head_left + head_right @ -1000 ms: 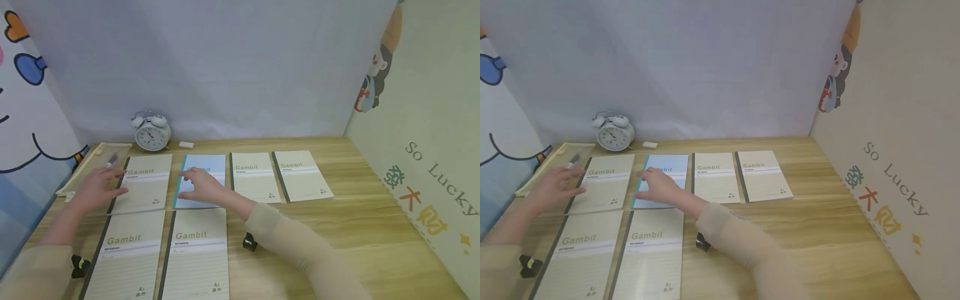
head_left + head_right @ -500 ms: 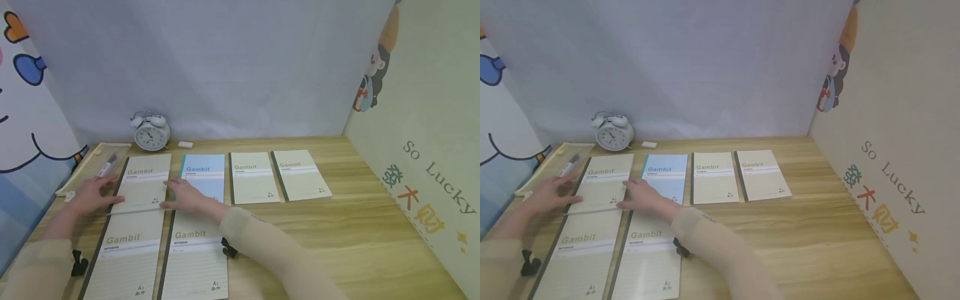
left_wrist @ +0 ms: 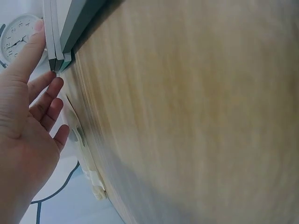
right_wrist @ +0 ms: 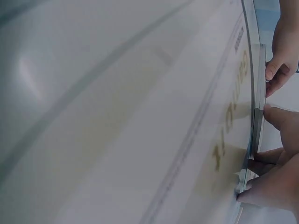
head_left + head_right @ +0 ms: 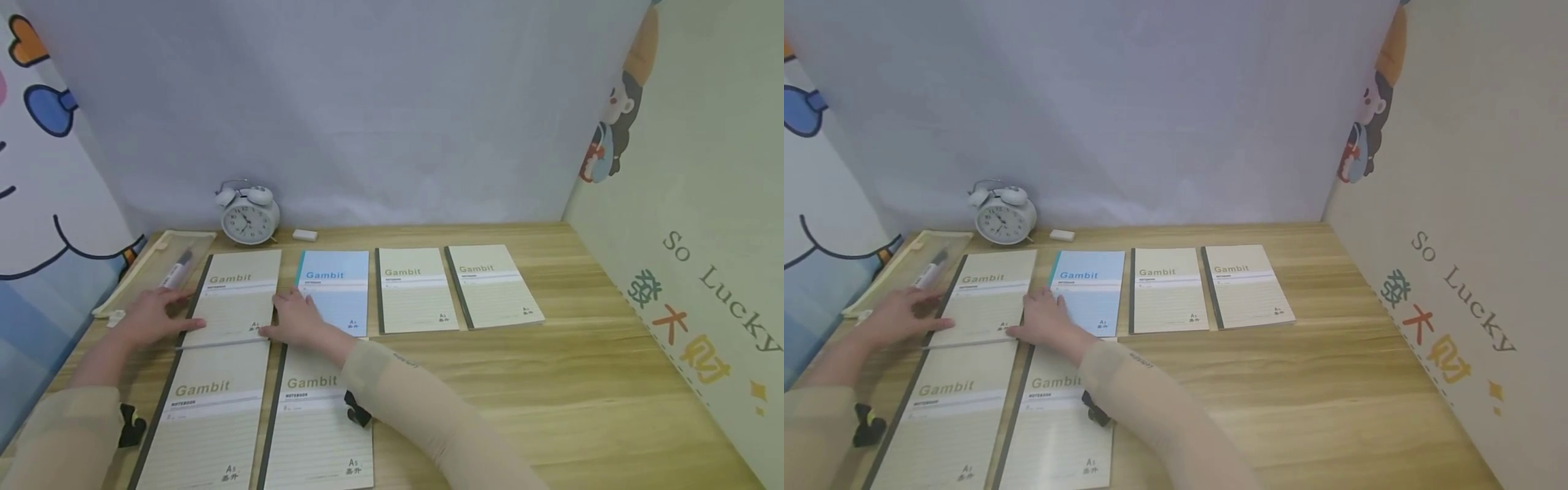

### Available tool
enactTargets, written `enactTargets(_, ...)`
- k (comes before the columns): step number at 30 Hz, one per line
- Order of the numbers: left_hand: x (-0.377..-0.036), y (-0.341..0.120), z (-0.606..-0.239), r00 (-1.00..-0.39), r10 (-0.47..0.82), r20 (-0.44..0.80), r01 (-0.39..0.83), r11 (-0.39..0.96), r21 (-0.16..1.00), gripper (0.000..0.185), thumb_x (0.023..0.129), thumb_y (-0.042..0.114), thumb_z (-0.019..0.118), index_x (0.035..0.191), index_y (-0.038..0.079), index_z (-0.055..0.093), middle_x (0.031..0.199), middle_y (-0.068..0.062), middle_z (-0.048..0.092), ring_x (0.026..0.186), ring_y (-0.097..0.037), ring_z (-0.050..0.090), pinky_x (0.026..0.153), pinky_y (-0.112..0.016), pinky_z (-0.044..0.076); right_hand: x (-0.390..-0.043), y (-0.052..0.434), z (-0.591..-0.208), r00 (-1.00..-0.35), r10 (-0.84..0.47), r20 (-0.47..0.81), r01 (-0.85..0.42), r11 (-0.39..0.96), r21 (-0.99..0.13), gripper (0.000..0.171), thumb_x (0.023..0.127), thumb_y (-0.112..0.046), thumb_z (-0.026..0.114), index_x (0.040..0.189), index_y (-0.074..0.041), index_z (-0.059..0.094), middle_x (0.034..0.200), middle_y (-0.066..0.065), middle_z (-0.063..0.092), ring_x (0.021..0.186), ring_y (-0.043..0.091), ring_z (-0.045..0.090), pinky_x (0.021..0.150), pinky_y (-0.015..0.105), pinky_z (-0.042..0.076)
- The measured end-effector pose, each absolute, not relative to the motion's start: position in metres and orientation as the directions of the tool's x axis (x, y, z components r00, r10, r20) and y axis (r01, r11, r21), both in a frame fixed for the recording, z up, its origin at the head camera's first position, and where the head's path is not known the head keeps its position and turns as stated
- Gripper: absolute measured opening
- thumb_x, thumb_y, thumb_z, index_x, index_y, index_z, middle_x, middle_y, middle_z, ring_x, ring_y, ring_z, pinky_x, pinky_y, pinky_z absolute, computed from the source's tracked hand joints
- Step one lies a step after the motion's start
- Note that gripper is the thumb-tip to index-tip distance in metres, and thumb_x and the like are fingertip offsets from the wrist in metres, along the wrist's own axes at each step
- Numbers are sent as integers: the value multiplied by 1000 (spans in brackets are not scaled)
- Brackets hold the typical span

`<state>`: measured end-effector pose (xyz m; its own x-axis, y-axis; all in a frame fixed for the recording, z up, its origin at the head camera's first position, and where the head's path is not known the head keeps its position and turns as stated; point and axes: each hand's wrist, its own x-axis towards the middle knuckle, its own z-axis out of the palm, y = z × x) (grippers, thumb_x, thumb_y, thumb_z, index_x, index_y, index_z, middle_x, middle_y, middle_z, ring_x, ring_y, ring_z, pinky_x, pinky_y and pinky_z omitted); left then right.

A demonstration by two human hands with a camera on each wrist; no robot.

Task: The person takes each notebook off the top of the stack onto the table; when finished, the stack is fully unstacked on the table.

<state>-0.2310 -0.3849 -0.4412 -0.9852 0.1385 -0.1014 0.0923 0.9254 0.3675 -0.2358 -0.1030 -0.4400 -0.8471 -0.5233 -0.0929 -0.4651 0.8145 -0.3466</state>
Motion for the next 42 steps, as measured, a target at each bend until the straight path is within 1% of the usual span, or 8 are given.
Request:
enactTargets(5, -231, -384, -440, -985, 131, -115, 78, 922, 380, 105, 70, 67, 68, 138, -7, 39, 132, -38, 37, 118, -55, 30, 93, -67, 28, -234, -102, -437, -851, -518, -89, -455, 811, -368, 71, 88, -50, 60, 145, -13, 37, 148, 0, 40, 142, 20, 23, 114, 43, 23)
enactTargets(12, -231, -384, -441, -984, 134, -118, 76, 912, 402, 106, 70, 68, 68, 138, -9, 38, 133, -36, 39, 121, -54, 30, 95, -67, 27, -234, -102, -435, -839, -537, -94, -473, 803, -364, 68, 89, -48, 60, 144, -15, 39, 149, 0, 38, 142, 20, 24, 113, 44, 23)
enactTargets(17, -230, -383, -441, -984, 126, -127, 61, 902, 426, 106, 71, 67, 68, 138, -9, 37, 133, -35, 40, 121, -52, 32, 96, -67, 28, -235, -100, -434, -826, -556, -89, -486, 784, -387, 69, 88, -46, 62, 144, -13, 39, 148, 2, 40, 139, 17, 30, 113, 44, 23)
enactTargets(24, -230, -382, -437, -982, 121, -143, 33, 865, 501, 96, 78, 59, 66, 139, -9, 36, 133, -34, 41, 121, -54, 35, 93, -65, 33, -238, -96, -433, -834, -543, -99, -418, 738, -530, 71, 85, -37, 69, 144, -10, 39, 146, 3, 42, 137, 16, 34, 115, 42, 18)
enactTargets(28, -232, -380, -431, -983, 114, -143, 20, 846, 533, 86, 85, 54, 62, 139, -8, 37, 131, -33, 44, 120, -54, 38, 92, -63, 36, -239, -93, -430, -846, -523, -105, -352, 695, -627, 73, 83, -31, 72, 144, -10, 38, 147, 4, 41, 137, 16, 35, 113, 31, 24)
enactTargets(31, -233, -377, -426, -989, 105, -103, 31, 834, 550, 79, 88, 50, 60, 138, -6, 39, 127, -32, 48, 119, -51, 40, 92, -63, 35, -241, -90, -427, -850, -519, -97, -323, 657, -681, 72, 83, -27, 73, 144, -10, 38, 147, 4, 40, 136, 17, 36, 109, 25, 30)
enactTargets(37, -236, -368, -411, -995, 102, 6, 87, 816, 572, 74, 89, 44, 61, 142, -3, 37, 121, -28, 52, 110, -41, 44, 84, -58, 37, -250, -79, -421, -856, -514, -61, -310, 604, -735, 68, 84, -25, 72, 143, -14, 40, 147, 1, 40, 136, 16, 36, 108, 26, 32)
enactTargets(42, -241, -359, -398, -991, 129, 36, 125, 802, 584, 73, 89, 39, 64, 143, 0, 35, 121, -27, 53, 110, -41, 45, 84, -57, 37, -257, -65, -413, -863, -503, -39, -292, 562, -774, 63, 84, -23, 72, 141, -17, 45, 144, -1, 46, 135, 17, 37, 108, 29, 33)
